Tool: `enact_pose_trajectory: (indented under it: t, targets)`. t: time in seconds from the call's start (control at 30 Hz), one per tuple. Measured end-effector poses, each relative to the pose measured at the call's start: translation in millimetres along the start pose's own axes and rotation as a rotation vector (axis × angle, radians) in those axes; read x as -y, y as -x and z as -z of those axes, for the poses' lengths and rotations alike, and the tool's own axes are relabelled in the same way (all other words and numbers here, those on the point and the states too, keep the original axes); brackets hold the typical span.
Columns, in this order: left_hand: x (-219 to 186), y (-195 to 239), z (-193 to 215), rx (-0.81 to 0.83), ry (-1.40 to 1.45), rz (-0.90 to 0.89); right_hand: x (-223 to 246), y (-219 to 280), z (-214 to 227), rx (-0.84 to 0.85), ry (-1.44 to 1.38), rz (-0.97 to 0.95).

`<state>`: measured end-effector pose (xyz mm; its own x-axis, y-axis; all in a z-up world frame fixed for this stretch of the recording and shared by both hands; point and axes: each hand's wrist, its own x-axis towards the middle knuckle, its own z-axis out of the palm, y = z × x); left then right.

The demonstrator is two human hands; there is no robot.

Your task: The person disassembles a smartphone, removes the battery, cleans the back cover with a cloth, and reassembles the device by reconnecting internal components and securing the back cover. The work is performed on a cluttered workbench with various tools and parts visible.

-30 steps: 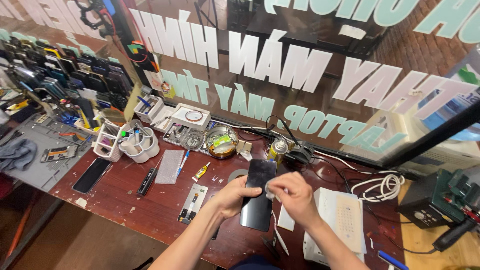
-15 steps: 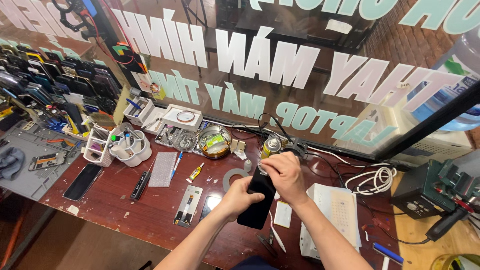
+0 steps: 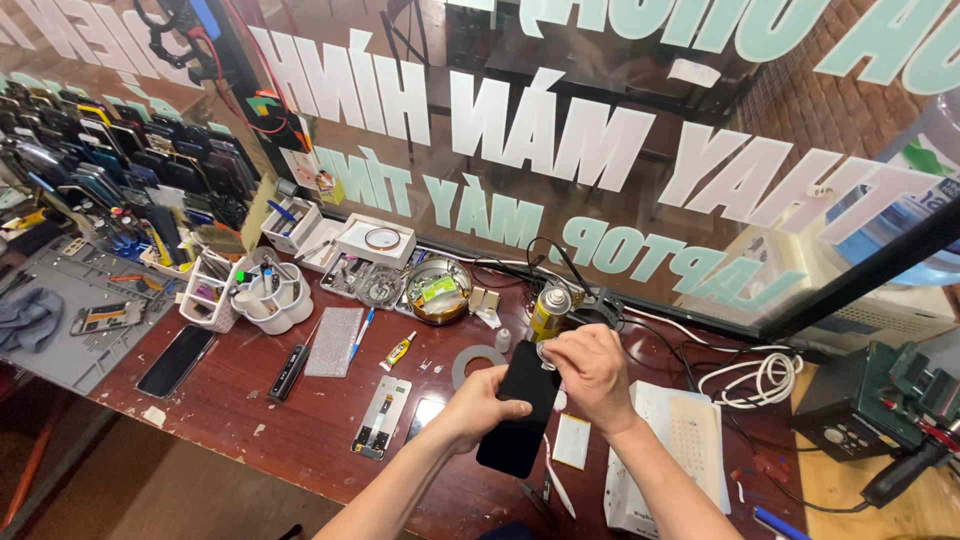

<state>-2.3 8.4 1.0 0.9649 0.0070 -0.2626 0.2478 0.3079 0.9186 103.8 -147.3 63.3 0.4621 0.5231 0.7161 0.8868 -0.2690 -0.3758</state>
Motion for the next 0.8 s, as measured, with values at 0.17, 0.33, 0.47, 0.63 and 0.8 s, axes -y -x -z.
enact_pose_trajectory:
  t: [0.17, 0.33, 0.47, 0.63, 0.8]
  targets:
    - [12, -4, -2, 0.039, 0.011, -0.016, -6, 3, -5, 0.012, -0.032, 0.074]
    - [19, -3, 10, -0.013, 0.227, 0.060, -19, 6, 8, 0.071, 0.026, 0.022]
    - [21, -4, 13, -0.029, 0.276, 0.116, -22, 19, -1, -0.073, -0.132, -0.261]
    - [19, -7, 11, 0.001, 0.320, 0.089, -15, 34, -27, -0.126, -0.339, -0.574]
    - [17, -17, 20, -0.040, 0.347, -0.001, 17, 57, -36, -0.186, -0.281, -0.557]
